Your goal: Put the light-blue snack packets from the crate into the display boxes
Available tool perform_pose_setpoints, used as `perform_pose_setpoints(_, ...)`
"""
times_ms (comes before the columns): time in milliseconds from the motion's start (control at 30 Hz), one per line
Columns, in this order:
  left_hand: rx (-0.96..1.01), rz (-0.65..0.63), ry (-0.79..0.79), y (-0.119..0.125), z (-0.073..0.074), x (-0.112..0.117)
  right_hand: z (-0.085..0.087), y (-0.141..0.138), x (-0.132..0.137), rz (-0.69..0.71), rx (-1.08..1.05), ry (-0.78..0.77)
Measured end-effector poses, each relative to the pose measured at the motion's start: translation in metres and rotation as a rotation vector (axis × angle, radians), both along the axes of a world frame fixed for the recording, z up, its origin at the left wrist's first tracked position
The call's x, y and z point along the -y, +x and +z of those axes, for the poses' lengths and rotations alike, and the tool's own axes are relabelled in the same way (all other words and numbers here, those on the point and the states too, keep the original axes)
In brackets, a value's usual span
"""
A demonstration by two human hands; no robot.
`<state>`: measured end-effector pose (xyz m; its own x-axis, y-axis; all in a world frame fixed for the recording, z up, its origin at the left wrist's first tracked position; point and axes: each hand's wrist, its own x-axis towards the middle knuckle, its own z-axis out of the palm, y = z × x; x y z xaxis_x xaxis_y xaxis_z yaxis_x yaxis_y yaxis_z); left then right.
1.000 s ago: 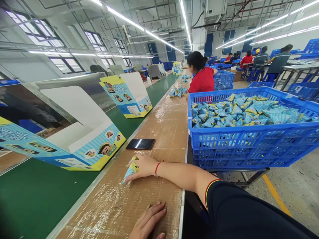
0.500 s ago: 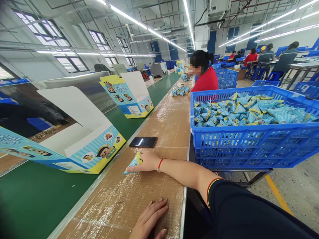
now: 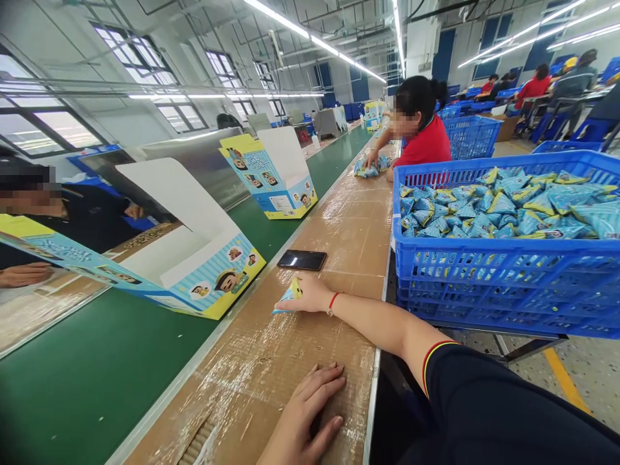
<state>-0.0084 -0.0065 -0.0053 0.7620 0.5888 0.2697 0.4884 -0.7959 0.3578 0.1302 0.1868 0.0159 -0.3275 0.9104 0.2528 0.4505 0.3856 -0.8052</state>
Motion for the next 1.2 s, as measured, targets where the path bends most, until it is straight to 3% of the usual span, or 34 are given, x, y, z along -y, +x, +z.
perform_pose_setpoints(267, 0.045, -0.004, -0.024, 0.0, -0.002, 0.0, -0.001, 0.0, -0.003, 0.023, 0.059, 0.012)
perform_pose_setpoints(500, 0.041, 0.071, -0.231, 0.008, 0.019, 0.011, -0.004, 0.003, 0.0, -0.026, 0.036, 0.024)
perform_pose_setpoints(633, 0.12, 0.059, -0.342, 0.015, 0.028, 0.015, -0.015, 0.006, -0.001, -0.002, 0.021, 0.054)
perform_pose_setpoints(767, 0.238, 0.122, -0.358, 0.012, 0.024, 0.013, -0.031, 0.002, -0.008, 0.033, 0.04, 0.183)
perform_pose_setpoints(867, 0.339, 0.356, -0.282, -0.003, 0.019, 0.005, -0.036, -0.004, -0.006, 0.06, 0.068, 0.236)
perform_pose_setpoints(967, 0.432, 0.732, -0.166, -0.029, 0.025, -0.027, -0.034, -0.009, -0.003, 0.073, 0.095, 0.246)
perform_pose_setpoints(1067, 0.424, 1.105, 0.019, -0.057, 0.052, -0.08, -0.031, -0.011, -0.003, 0.088, 0.144, 0.266)
perform_pose_setpoints(1200, 0.261, 1.347, 0.187, -0.09, 0.1, -0.141, -0.03, -0.012, -0.003, 0.088, 0.194, 0.246)
